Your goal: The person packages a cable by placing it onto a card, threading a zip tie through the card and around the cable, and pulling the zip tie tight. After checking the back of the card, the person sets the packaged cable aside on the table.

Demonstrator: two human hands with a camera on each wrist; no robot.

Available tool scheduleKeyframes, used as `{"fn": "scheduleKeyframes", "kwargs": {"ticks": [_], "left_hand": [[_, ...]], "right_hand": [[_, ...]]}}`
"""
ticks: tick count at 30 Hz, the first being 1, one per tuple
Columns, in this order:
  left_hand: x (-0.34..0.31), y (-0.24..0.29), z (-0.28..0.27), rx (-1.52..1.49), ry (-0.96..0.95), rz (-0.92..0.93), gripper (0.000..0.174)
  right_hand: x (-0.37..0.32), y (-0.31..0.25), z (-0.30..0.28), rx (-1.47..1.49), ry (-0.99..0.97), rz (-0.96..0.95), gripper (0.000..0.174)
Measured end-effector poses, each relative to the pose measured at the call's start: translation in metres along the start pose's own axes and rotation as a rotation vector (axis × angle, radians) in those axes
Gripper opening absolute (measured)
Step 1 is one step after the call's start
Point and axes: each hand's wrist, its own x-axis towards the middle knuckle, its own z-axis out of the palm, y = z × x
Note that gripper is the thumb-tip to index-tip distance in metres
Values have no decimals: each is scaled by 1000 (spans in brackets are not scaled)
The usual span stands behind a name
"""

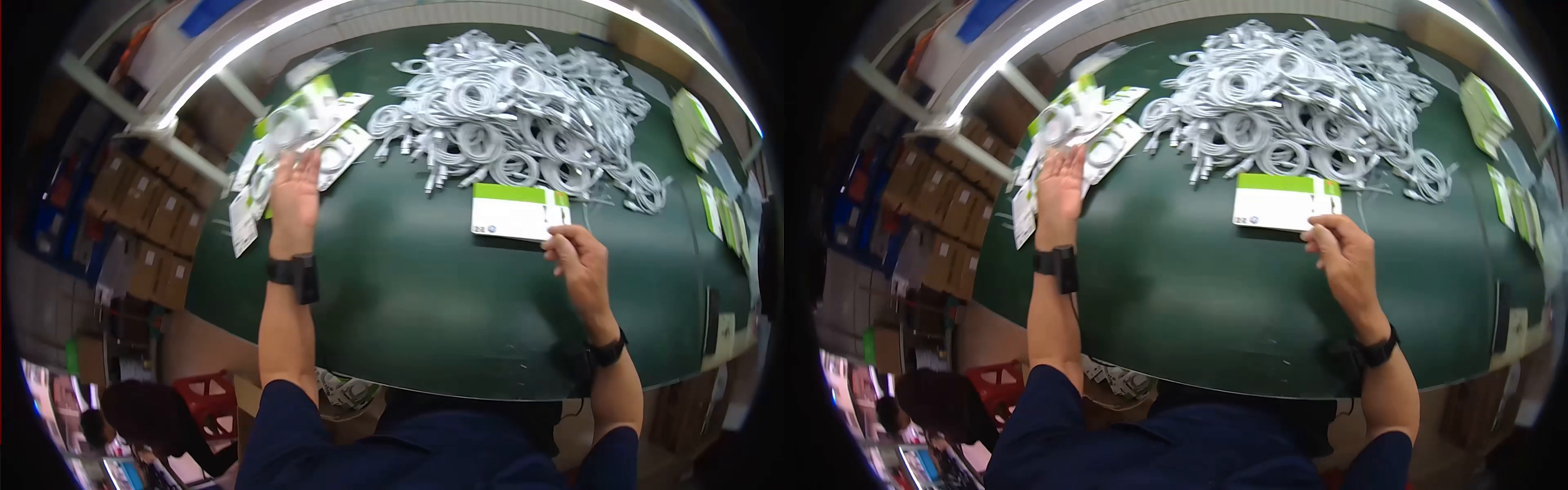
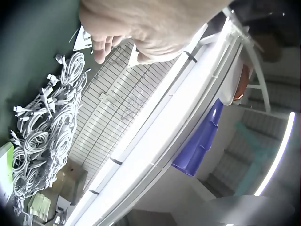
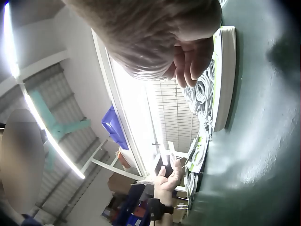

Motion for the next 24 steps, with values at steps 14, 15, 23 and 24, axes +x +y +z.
{"fn": "scheduleKeyframes", "kwargs": {"ticks": [14,15,23,24], "left_hand": [[-68,-106,56,909,-475,-228,27],[-68,-116,66,971,-568,-196,27],[-47,-198,158,1617,-1087,686,36],[-45,-208,165,1673,-1093,807,37]], "right_hand": [[4,7,-3,-27,-26,23,18],[3,2,-2,-19,-22,32,17],[3,3,-4,-31,-16,-4,16],[3,4,-5,-34,-16,-10,16]]}}
